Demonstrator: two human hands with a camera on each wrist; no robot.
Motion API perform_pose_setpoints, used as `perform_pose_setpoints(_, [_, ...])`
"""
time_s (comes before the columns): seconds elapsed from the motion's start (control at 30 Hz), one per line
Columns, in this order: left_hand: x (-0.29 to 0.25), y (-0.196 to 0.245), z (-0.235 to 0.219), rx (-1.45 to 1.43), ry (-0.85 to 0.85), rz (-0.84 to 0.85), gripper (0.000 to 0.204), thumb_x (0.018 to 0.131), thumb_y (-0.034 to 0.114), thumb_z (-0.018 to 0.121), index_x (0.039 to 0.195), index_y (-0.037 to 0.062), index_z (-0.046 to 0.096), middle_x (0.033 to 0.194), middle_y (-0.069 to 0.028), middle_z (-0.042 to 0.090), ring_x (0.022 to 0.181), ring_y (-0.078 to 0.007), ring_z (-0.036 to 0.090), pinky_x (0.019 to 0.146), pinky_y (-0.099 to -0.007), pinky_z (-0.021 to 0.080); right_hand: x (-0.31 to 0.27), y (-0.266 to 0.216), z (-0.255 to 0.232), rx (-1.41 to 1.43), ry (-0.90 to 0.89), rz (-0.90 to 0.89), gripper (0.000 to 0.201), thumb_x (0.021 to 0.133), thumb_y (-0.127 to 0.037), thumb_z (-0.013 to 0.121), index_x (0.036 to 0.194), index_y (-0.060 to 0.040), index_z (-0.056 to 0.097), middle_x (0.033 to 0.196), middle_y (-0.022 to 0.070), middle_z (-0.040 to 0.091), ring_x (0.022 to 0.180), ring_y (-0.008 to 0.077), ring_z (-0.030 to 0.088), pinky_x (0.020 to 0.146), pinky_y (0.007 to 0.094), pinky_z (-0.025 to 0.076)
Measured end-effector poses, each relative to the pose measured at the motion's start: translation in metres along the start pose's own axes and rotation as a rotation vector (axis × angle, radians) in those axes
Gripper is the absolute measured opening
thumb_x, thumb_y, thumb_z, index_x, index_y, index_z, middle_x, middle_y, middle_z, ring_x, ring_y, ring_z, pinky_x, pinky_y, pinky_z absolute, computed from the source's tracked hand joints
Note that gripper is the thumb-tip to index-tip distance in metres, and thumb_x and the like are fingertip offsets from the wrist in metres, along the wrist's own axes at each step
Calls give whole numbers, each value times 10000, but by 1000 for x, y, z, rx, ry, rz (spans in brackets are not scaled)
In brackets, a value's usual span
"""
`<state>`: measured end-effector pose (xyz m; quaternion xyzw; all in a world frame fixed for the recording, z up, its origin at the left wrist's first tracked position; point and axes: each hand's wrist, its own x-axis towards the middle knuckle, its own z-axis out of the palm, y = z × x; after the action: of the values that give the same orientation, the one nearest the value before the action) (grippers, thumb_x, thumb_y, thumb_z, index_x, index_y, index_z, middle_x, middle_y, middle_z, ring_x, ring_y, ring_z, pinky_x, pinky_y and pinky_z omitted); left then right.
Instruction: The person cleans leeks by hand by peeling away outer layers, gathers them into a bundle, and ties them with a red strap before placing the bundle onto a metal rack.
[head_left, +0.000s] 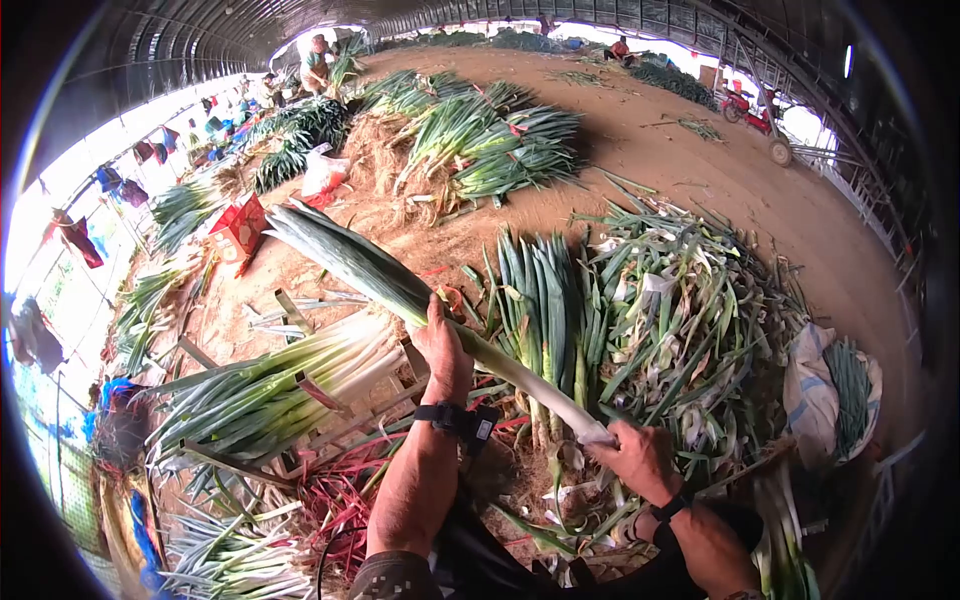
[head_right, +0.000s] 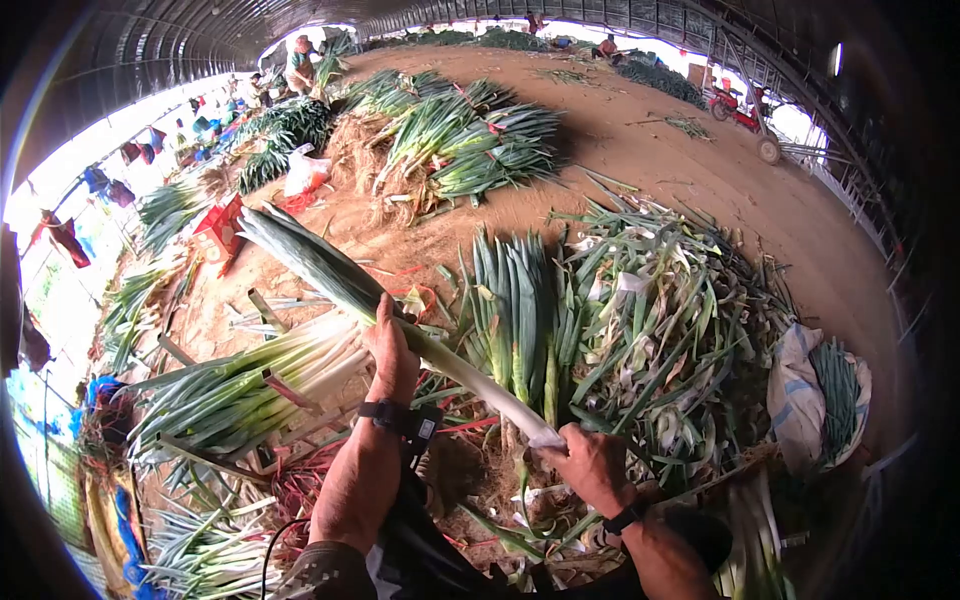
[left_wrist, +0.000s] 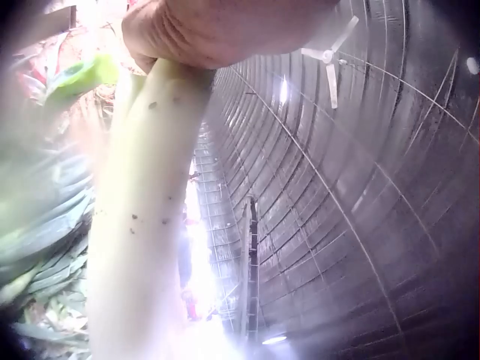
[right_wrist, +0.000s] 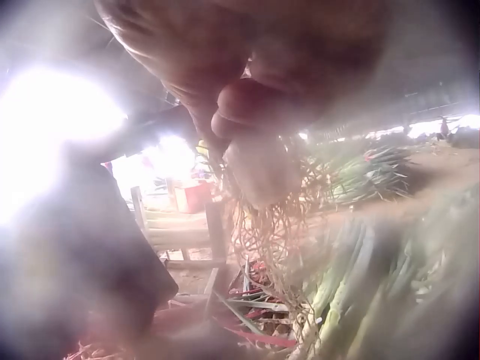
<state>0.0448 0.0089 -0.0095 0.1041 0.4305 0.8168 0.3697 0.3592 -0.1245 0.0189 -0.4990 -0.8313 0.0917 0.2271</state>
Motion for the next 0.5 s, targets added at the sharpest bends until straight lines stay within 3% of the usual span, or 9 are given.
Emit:
perform_pose_setpoints(0.03, [0, -3, 0, -32, -12, 37, 228, 942, 190, 650, 1095, 63, 539, 825, -51, 602, 619, -156, 582, 541, -307, 490, 0, 1, 1, 13, 2, 14, 321, 809, -337, 789, 796, -54, 638, 633, 147, 646, 530, 289, 645, 460, 396, 458])
perform_pose_setpoints(0.13, [-11, 0, 6, -34, 2, 59, 282, 930, 340, 671, 940, 64, 616, 803, -45, 591, 657, -197, 576, 572, -349, 471, -5, -3, 2, 26, -39, 1, 306, 846, -324, 750, 749, -54, 645, 600, 147, 629, 503, 286, 631, 454, 397, 455])
perform_pose_setpoints(0.2, [-4, -3, 2, -43, 29, 46, 290, 935, 334, 673, 950, 50, 618, 779, -49, 593, 621, -184, 569, 543, -337, 467, -15, -7, 4, 119, -103, -70, 295, 878, -289, 710, 703, -63, 641, 532, 140, 583, 449, 306, 592, 443, 404, 446])
perform_pose_setpoints(0.27, [12, -6, -9, -7, 62, 20, 289, 940, 308, 678, 965, 25, 625, 762, -58, 608, 574, -176, 564, 517, -332, 469, -42, -4, 9, 171, -154, -127, 291, 885, -274, 698, 692, -65, 632, 507, 131, 565, 430, 316, 576, 430, 406, 438])
perform_pose_setpoints(0.33, [15, 1, -14, -25, 62, 1, 399, 933, 421, 668, 914, 22, 648, 732, -62, 599, 593, -182, 558, 542, -328, 464, -76, -5, -2, 223, -235, -99, 298, 896, -297, 674, 699, -80, 624, 550, 132, 592, 478, 317, 605, 464, 414, 457])
perform_pose_setpoints(0.43, [14, 26, -17, 51, 51, 38, 497, 924, 534, 631, 893, 38, 635, 729, -62, 592, 614, -183, 565, 571, -328, 473, -129, 2, -13, 266, -460, -9, 306, 904, -376, 665, 783, -96, 679, 606, 128, 630, 548, 318, 644, 521, 429, 485])
perform_pose_setpoints(0.5, [14, 34, -12, -76, 5, 4, 501, 922, 558, 619, 985, 61, 613, 812, -74, 608, 665, -195, 569, 603, -323, 490, -133, 15, -11, 200, -559, -28, 321, 903, -426, 659, 876, -110, 709, 648, 136, 651, 594, 320, 661, 549, 433, 497])
